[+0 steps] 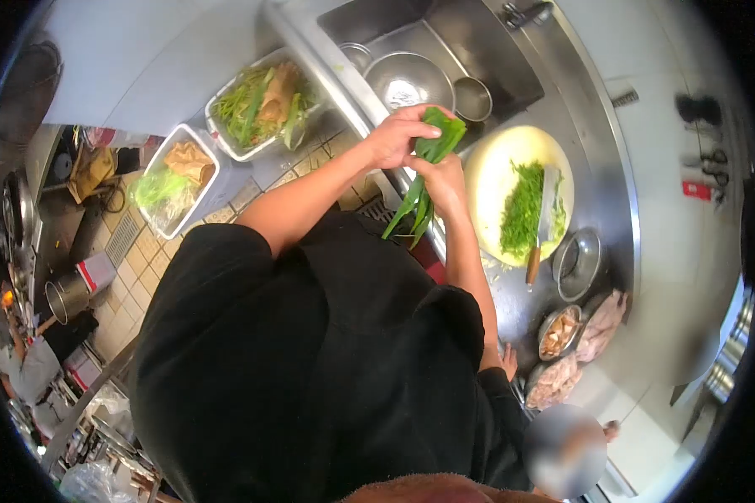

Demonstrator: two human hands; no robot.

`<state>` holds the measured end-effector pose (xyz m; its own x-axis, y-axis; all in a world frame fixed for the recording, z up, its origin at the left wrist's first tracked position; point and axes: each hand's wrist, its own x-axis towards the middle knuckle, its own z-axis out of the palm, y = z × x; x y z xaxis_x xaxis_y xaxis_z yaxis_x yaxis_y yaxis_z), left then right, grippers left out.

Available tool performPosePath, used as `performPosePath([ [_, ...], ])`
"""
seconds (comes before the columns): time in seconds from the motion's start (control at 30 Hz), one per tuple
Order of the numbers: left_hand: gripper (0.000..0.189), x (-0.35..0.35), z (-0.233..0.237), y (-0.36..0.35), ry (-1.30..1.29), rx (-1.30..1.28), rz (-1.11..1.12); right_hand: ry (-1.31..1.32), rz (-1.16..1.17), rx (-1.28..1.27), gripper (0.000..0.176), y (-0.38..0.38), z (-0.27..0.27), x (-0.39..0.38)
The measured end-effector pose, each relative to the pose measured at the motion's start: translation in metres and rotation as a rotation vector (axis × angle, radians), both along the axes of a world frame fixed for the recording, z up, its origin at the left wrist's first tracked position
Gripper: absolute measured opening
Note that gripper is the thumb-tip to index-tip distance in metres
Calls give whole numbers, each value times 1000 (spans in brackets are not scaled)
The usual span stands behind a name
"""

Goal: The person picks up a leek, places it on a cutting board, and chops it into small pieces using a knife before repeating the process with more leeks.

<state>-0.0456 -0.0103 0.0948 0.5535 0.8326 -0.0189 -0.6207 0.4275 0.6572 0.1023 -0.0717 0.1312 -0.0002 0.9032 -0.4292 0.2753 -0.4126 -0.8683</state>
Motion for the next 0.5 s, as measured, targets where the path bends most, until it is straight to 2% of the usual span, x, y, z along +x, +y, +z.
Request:
performPosePath([
  [0.03,48,-30,0,3,-10,42,3,-110,106,-46,19,13,19,-19],
  [0.13,61,-124,1,12,-137,-2,233,-315,244,102,28,49,16,-79],
  [0.17,60,-159,0,14,-104,-6,297,-323,306,103,38,59,31,-104],
  [0.2,54,-190,4,12,-184,-84,340,-376,326,193,39,68,39,-131],
  [0.23,52,-223,-4,15,-149,-108,406,-429,341,285,40,76,45,-157],
  [0.3,49,-281,-32,26,17,-190,672,-494,389,449,42,98,41,-200],
  [0.37,47,-349,-101,39,657,-241,780,-506,472,580,43,124,22,-235],
  [0.47,42,-390,-128,26,1022,-373,889,-383,434,679,30,151,-18,-260],
  [0.5,41,-391,-118,19,927,-395,905,-377,404,710,27,152,-23,-266],
])
